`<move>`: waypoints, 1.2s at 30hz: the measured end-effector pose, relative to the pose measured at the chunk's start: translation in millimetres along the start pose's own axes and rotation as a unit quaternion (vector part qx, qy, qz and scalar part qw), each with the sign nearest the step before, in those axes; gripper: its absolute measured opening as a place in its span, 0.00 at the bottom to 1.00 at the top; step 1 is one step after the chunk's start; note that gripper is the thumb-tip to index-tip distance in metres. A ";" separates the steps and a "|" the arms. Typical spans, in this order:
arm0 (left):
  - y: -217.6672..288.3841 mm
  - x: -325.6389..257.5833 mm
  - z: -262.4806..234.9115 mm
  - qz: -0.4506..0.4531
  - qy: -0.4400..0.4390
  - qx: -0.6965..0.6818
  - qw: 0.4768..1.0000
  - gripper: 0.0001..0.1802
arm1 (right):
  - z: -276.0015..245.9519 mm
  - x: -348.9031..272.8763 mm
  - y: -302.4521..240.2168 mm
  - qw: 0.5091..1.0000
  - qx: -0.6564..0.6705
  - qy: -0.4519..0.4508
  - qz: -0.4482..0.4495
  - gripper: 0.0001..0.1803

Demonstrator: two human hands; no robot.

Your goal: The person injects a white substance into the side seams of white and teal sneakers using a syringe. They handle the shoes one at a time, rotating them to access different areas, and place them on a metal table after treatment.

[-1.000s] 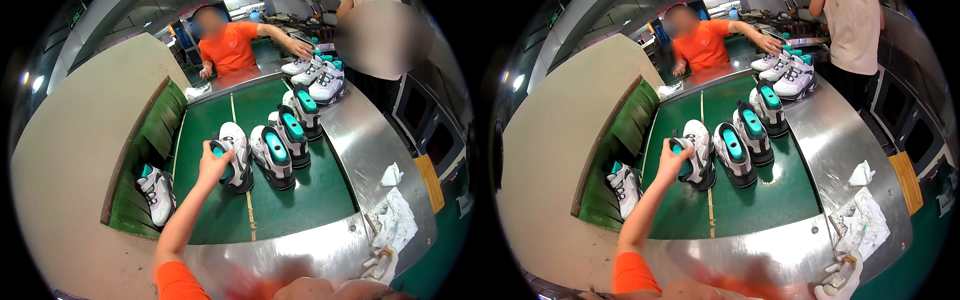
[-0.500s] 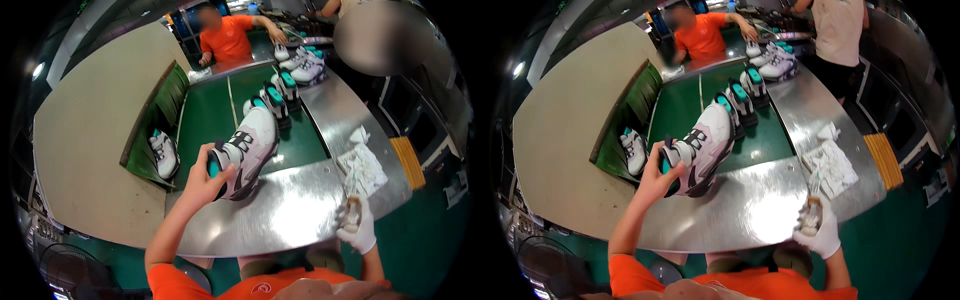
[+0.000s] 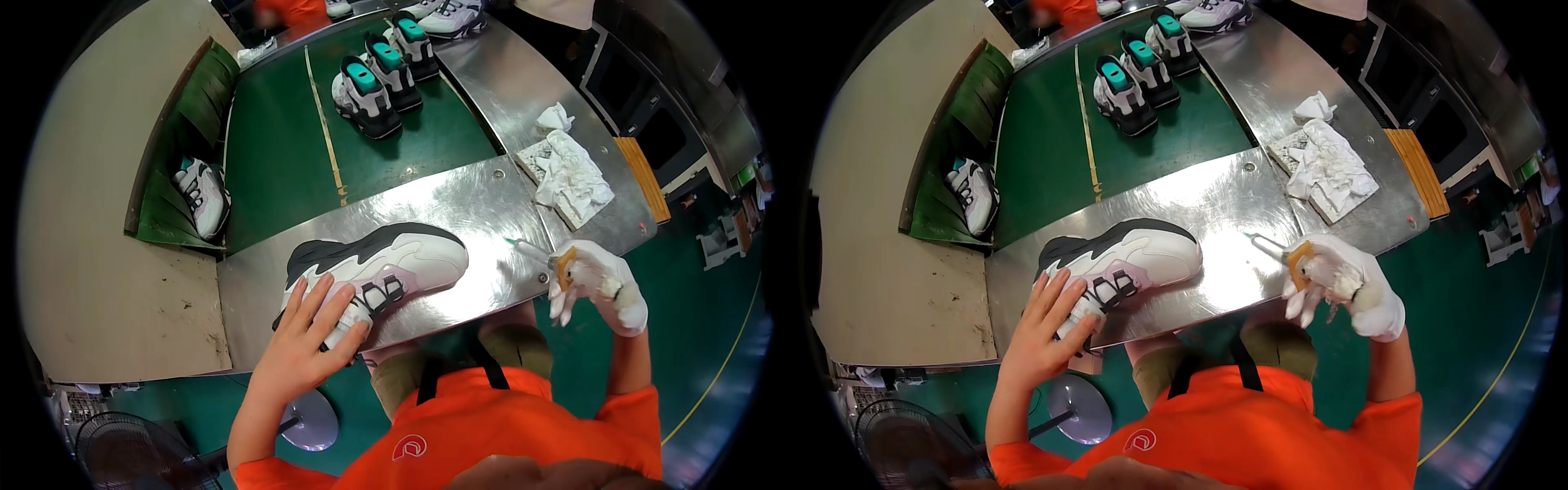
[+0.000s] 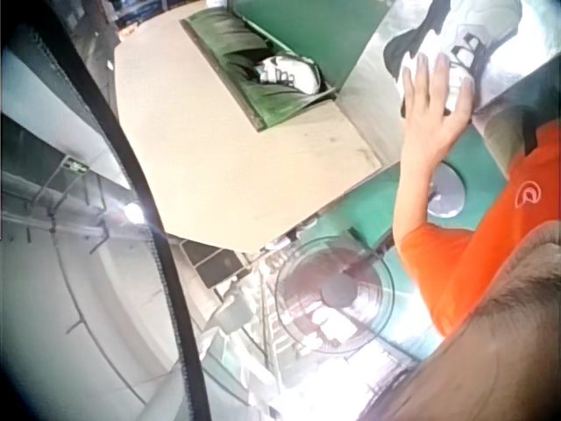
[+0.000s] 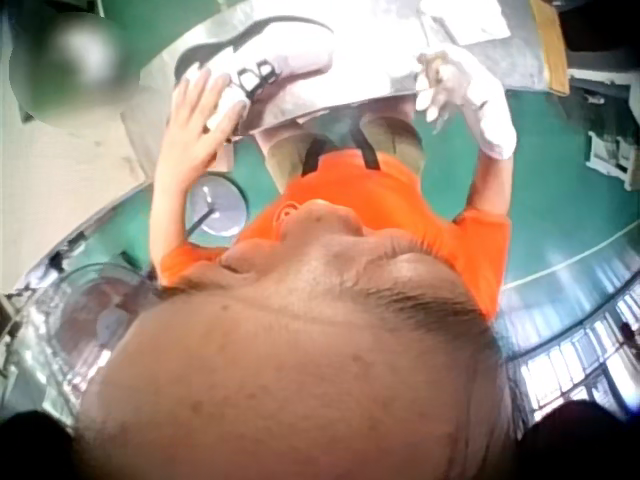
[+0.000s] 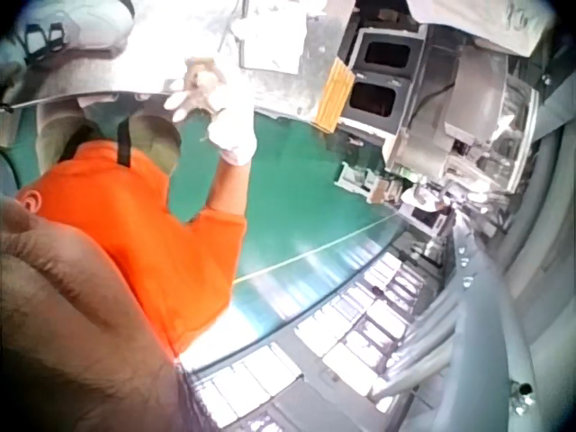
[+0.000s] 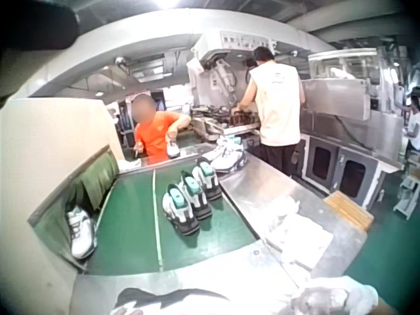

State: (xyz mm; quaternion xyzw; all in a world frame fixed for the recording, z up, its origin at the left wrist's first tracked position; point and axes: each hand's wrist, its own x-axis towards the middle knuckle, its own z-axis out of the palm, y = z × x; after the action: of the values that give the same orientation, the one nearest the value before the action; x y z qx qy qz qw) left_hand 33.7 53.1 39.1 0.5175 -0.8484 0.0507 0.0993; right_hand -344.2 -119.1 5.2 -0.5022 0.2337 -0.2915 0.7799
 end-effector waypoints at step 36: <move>23.5 -3.4 15.0 -0.076 -0.004 0.011 0.997 0.25 | -10.3 76.2 29.0 0.945 0.273 -0.174 0.042 0.62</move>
State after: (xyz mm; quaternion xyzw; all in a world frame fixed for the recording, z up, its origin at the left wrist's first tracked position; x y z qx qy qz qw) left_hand 12.5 64.0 24.1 0.5819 -0.8062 0.0507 0.0939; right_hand -289.7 -168.9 -30.9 -0.3026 0.0267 -0.2193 0.9272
